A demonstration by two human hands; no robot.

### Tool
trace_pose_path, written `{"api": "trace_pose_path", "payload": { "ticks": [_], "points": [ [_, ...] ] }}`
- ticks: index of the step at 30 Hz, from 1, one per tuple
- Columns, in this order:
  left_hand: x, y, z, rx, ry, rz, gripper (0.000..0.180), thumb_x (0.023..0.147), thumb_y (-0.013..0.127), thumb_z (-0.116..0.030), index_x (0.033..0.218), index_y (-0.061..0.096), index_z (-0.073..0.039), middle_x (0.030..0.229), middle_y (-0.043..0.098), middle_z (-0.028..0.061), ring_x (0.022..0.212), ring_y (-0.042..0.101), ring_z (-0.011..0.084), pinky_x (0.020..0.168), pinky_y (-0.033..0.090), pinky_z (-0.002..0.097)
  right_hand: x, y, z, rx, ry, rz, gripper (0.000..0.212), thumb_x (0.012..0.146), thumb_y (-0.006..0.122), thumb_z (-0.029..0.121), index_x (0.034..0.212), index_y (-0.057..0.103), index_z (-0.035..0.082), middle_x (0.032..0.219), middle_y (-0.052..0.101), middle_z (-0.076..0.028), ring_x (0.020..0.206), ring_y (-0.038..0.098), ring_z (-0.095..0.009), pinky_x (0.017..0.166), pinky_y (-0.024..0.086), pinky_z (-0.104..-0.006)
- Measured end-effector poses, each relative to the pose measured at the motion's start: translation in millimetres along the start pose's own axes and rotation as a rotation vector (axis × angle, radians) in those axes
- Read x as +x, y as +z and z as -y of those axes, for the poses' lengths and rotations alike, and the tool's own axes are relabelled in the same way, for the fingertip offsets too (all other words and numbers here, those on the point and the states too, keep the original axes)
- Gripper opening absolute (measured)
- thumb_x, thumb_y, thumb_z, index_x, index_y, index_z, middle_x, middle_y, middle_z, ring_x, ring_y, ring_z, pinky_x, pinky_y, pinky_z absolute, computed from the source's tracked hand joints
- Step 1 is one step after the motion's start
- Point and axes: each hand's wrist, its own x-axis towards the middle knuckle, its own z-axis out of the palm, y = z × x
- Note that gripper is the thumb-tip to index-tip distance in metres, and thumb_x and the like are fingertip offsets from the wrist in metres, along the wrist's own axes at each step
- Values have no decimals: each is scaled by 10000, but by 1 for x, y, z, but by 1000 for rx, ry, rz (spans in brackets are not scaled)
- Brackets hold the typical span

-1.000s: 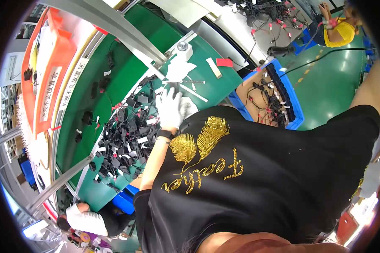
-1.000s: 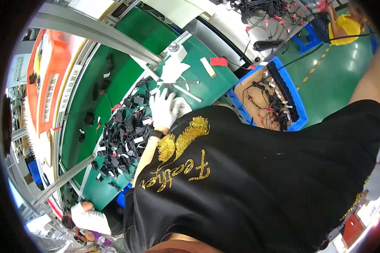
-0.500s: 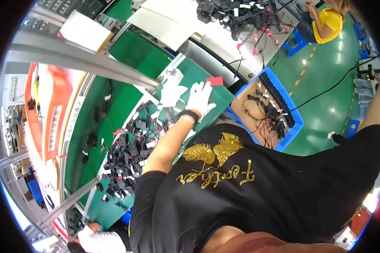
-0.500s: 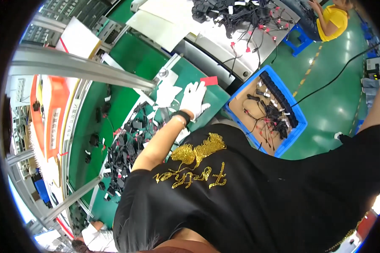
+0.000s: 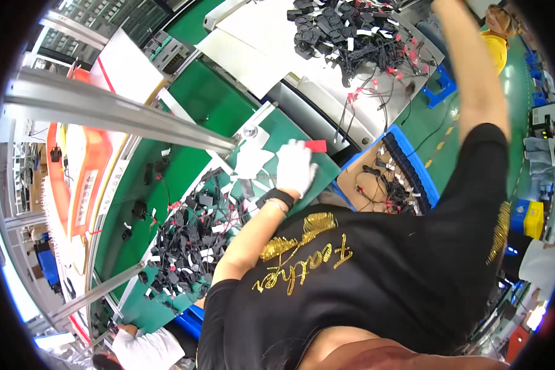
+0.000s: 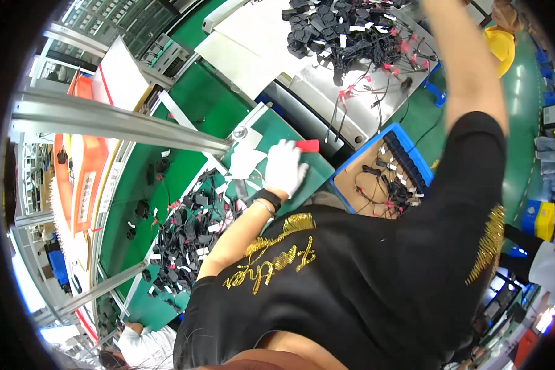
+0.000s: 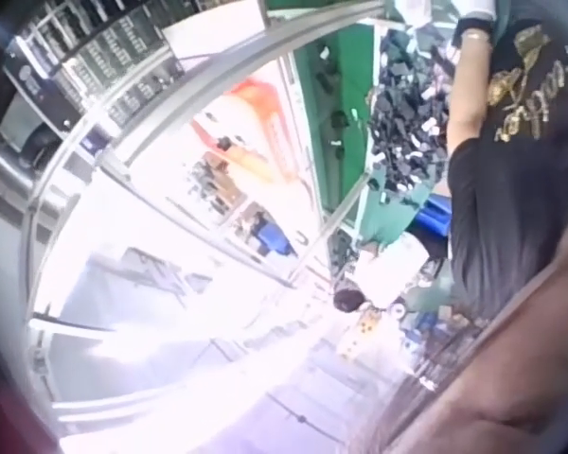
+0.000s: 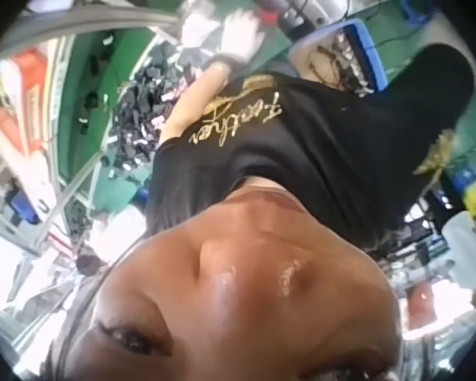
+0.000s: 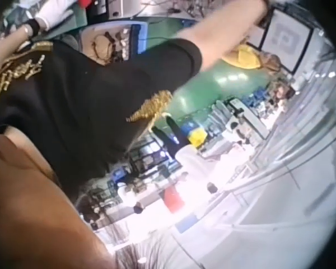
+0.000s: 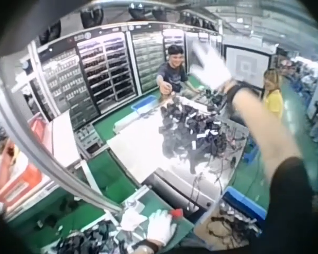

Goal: The person picks up two power adapters from a pile, turns them over, and wipes their surfaces with a cloth. They then place the adapters onto a tray and pick up another adapter from the pile to repeat the process.

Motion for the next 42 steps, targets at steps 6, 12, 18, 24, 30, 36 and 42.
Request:
{"api": "trace_pose_path", "payload": {
  "ticks": [6, 12, 18, 24, 30, 36, 42],
  "points": [
    [25, 29, -22, 36, 178, 221, 579, 768, 630, -305, 1285, 442, -125, 1394, 316, 156, 1297, 281, 361, 1035, 256, 478, -142, 123, 34, 194, 156, 282, 705, 770, 586, 423, 1356, 341, 117, 1303, 390, -258, 1149, 445, -425, 928, 405, -477],
    [15, 49, 6, 67, 206, 226, 566, 774, 624, -313, 1283, 451, -135, 1383, 358, 93, 1305, 285, 328, 1039, 239, 508, -215, 142, 78, 245, 118, 556, 723, 710, 689, 379, 1338, 385, 186, 1220, 462, -187, 1011, 537, -380, 852, 453, -446],
    [-9, 31, -4, -10, -61, 252, 594, 746, 654, -308, 1280, 453, -141, 1360, 383, 59, 1231, 370, 317, 984, 117, 693, -217, 162, 78, 80, 34, 440, 604, 746, 630, 425, 1270, 470, 170, 1198, 492, -165, 903, 582, -354, 766, 479, -438],
    [-16, 60, 7, -98, 127, 97, 614, 729, 661, -322, 1262, 473, -82, 1369, 383, 94, 1287, 337, 262, 1052, 171, 551, -194, 209, 43, -348, 120, 621, 643, 790, 544, 535, 1354, 370, 277, 1318, 421, -128, 978, 559, -344, 796, 441, -507],
    [-25, 55, 8, -74, 58, 55, 667, 705, 675, -323, 1276, 457, -55, 1366, 389, 102, 1301, 315, 251, 1042, 246, 440, -189, 148, 142, 175, -303, 438, 533, 802, 596, 319, 1257, 465, 74, 1184, 510, -186, 1046, 513, -365, 892, 420, -432],
    [-25, 42, 4, -7, 66, 109, 573, 693, 683, -344, 1154, 544, -33, 1232, 489, 105, 1215, 395, 270, 1028, 266, 449, -366, 62, 234, 443, 52, 1179, 537, 802, 578, 265, 1294, 408, 134, 1226, 473, -193, 1078, 494, -379, 882, 444, -457],
    [-73, 11, 23, -137, 96, -112, 268, 783, 584, -307, 946, 634, -101, 1036, 578, 58, 1133, 451, 240, 1021, 280, 434, -389, 51, 263, 173, 89, 968, 432, 796, 600, 197, 1209, 493, 126, 1062, 520, -134, 924, 519, -317, 769, 475, -411]
  ]
}}
